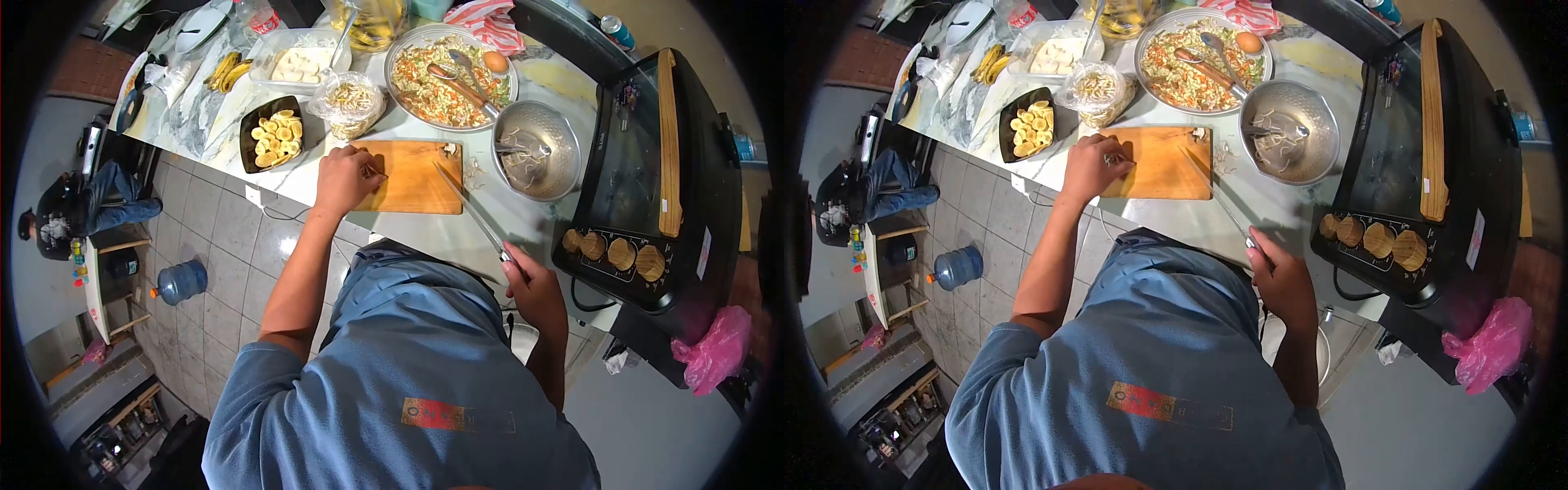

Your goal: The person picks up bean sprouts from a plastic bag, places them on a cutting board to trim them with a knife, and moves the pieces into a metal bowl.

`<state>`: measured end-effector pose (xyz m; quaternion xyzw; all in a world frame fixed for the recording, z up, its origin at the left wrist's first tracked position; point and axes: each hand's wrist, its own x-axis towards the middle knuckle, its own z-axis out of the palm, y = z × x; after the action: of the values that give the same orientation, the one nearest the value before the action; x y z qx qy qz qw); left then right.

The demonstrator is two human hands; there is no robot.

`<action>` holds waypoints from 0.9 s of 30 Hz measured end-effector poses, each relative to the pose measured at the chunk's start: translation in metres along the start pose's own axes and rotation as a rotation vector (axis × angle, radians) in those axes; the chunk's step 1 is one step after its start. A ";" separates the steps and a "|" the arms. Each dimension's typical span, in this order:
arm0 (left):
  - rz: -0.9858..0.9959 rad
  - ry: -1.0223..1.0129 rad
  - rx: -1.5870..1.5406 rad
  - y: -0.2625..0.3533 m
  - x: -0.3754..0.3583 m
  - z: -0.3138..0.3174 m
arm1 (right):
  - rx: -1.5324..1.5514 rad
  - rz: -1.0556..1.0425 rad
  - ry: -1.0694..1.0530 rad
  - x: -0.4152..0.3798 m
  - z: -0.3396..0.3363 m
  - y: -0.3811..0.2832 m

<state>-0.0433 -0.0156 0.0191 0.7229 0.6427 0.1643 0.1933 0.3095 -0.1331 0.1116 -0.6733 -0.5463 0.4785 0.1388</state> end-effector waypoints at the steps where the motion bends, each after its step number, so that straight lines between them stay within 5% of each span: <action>1: -0.002 0.003 0.033 0.003 -0.001 0.001 | 0.005 0.004 0.006 0.000 0.000 0.001; 27: 0.027 0.122 -0.005 0.006 -0.003 -0.005 | 0.028 0.022 0.030 0.001 0.005 -0.004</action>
<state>-0.0412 -0.0191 0.0261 0.7195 0.6432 0.2121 0.1536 0.3035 -0.1327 0.1114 -0.6843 -0.5299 0.4775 0.1511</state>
